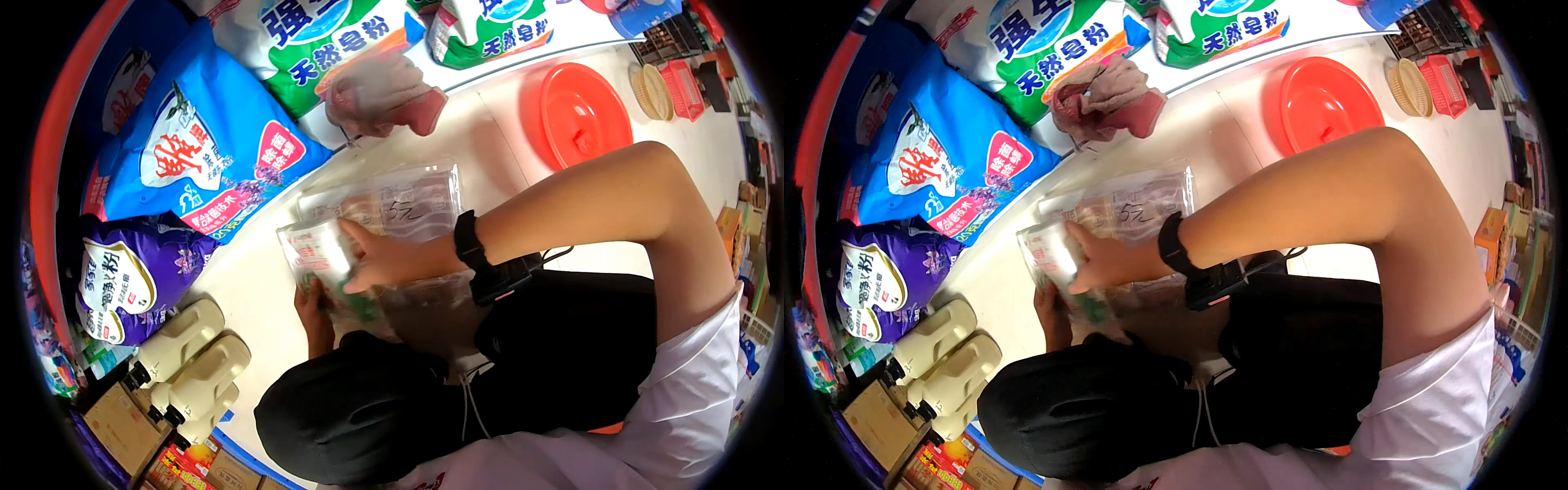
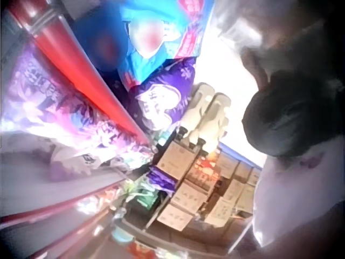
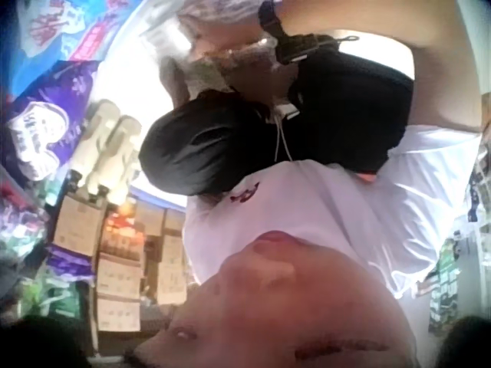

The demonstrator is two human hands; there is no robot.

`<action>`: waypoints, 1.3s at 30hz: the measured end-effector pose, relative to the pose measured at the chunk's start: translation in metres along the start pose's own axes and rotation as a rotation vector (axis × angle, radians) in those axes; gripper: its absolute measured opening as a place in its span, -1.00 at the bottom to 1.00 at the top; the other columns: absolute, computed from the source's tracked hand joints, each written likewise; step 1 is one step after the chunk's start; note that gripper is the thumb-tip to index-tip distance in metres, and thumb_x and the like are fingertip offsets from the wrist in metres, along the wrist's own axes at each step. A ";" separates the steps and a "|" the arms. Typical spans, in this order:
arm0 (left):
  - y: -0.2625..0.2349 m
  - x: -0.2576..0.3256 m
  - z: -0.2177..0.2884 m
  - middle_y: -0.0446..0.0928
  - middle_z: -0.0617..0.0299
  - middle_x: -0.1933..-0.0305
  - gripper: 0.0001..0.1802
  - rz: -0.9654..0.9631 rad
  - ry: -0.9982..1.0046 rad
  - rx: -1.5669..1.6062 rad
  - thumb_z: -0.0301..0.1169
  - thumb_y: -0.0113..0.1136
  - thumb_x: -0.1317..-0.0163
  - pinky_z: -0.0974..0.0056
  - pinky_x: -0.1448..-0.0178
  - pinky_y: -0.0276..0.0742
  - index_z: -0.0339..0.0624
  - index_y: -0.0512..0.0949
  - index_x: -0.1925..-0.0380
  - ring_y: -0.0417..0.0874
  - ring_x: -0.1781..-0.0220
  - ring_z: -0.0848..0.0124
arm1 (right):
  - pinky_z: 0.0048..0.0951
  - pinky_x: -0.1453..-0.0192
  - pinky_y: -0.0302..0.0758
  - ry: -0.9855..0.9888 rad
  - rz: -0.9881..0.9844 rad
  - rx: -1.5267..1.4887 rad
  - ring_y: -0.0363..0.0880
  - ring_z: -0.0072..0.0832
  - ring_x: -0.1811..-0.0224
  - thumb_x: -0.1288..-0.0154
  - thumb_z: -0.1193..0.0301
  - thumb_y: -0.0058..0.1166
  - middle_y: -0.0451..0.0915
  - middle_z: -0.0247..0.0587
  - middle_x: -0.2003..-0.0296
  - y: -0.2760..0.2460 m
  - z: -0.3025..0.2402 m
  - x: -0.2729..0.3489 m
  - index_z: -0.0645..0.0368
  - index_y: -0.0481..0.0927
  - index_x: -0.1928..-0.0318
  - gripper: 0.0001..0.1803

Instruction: The person wipes grocery store shelves with a cloth and organizes various packaged items, including bags of laundry detergent, plastic bags, and boxed snacks.

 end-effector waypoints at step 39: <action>-0.024 -0.002 0.011 0.64 0.07 -0.07 -0.55 0.020 -0.059 0.241 -0.21 0.12 -0.50 0.19 -0.11 0.62 -0.35 0.47 -0.18 0.68 -0.03 0.29 | -0.32 -0.07 0.44 0.297 0.126 0.905 0.50 -0.35 -0.01 0.03 -0.29 0.42 0.56 -0.17 0.11 -0.208 0.033 0.006 0.23 0.52 -0.06 -0.09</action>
Point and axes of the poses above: each hand's wrist, its own x-axis away from the middle knuckle, its own y-axis out of the palm, z = x × y, the point moved 4 cm from there along -x, towards the middle knuckle
